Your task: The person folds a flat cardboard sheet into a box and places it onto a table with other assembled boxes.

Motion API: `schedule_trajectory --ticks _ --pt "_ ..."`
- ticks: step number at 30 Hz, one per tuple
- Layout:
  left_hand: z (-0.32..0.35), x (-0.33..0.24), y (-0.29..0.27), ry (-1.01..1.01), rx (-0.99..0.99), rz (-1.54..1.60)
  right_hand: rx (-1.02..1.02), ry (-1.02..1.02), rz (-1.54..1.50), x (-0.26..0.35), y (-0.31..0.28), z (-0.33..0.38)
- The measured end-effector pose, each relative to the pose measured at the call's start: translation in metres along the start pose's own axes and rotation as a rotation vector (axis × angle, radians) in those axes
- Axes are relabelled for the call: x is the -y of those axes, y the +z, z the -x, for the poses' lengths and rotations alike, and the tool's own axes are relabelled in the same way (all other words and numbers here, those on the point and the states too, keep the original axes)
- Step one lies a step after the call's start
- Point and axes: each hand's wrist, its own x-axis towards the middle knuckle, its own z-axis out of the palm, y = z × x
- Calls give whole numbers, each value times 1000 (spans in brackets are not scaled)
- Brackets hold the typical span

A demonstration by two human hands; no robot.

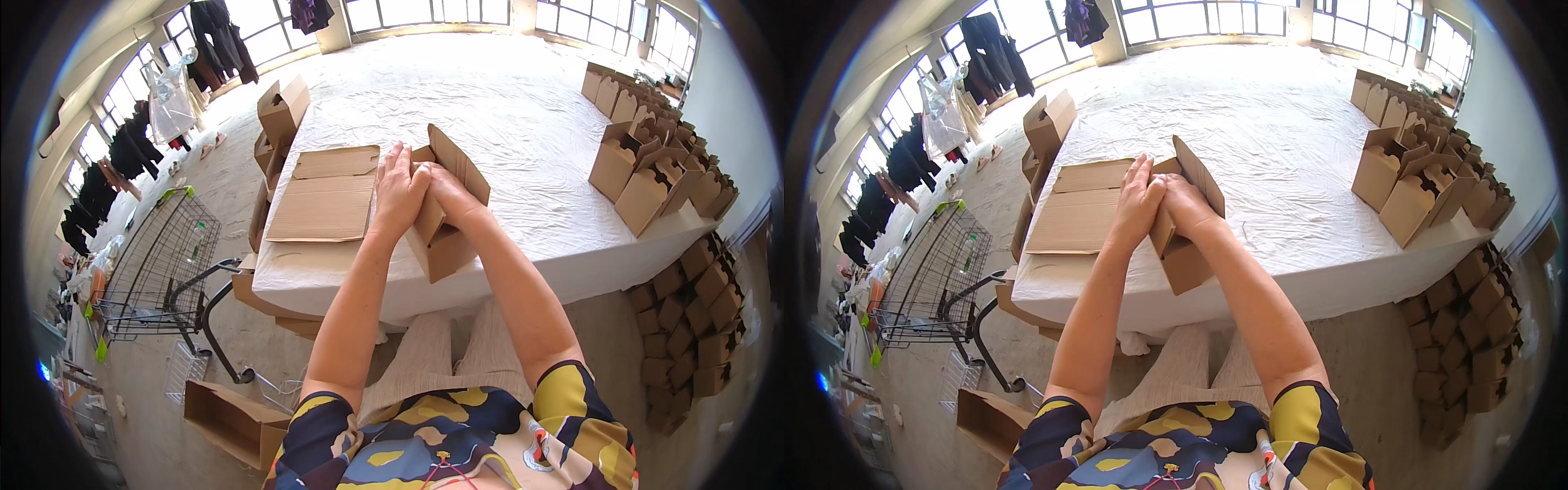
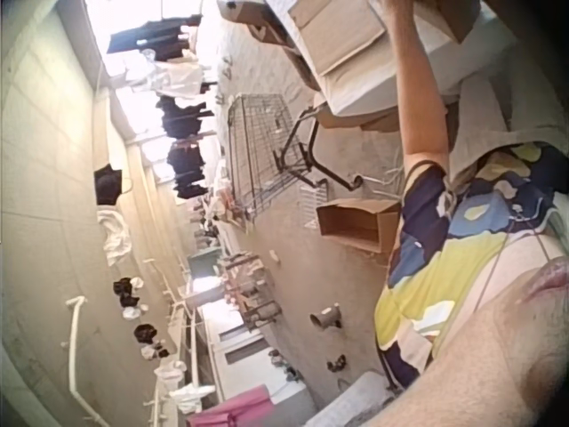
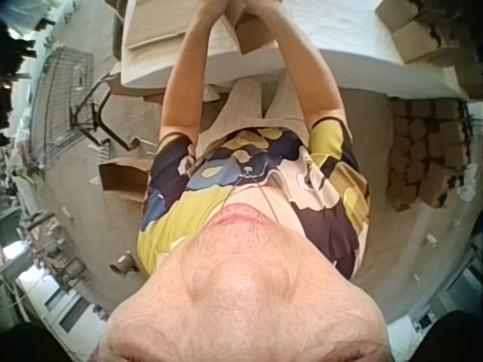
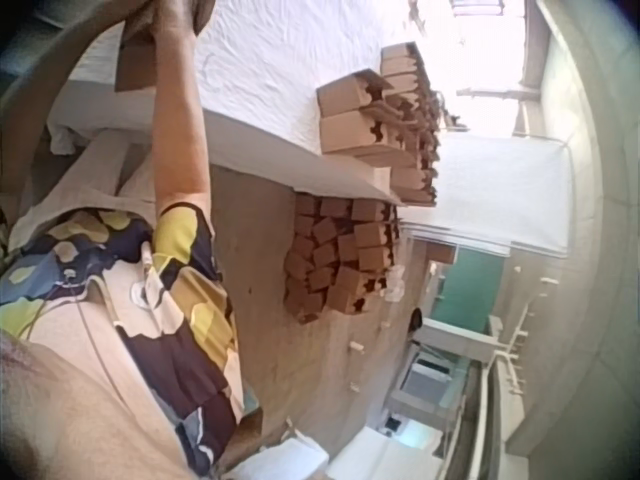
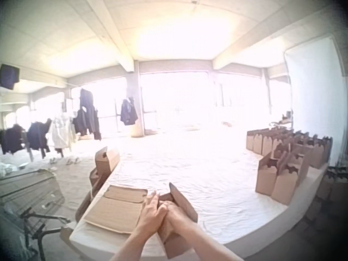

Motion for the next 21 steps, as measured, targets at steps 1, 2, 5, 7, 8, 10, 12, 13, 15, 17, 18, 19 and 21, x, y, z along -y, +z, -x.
schedule_trajectory --ticks 1,2,5,7,8,10,12,13,15,17,18,19,21 --pt "1 -1 0 -22 8 -40 12 209 -175 13 3 5" --pt "3 -3 1 -36 16 -89 65 125 -154 14 -2 0" --pt "4 -5 2 -46 18 -148 -89 -346 539 20 -18 5" --pt "4 1 3 -34 32 -185 -178 -517 365 23 -11 13" --pt "3 -2 1 -27 41 -203 -192 -576 263 28 -8 17" --pt "6 -8 -1 -40 133 -338 -209 -631 96 36 -6 29" --pt "9 -17 -10 -61 203 -461 -194 -647 64 52 -5 44" --pt "8 -22 -11 -64 235 -510 -193 -653 51 60 -7 50" --pt "7 -23 -11 -71 268 -574 -211 -703 -49 73 -13 57" --pt "6 -22 -7 -72 274 -597 -303 -741 88 74 -28 56" --pt "6 -23 -6 -77 275 -604 -359 -725 181 69 -37 54" --pt "7 -24 -6 -82 275 -610 -372 -639 252 67 -43 56" --pt "5 -26 -7 -84 267 -598 -400 -474 387 64 -55 59"
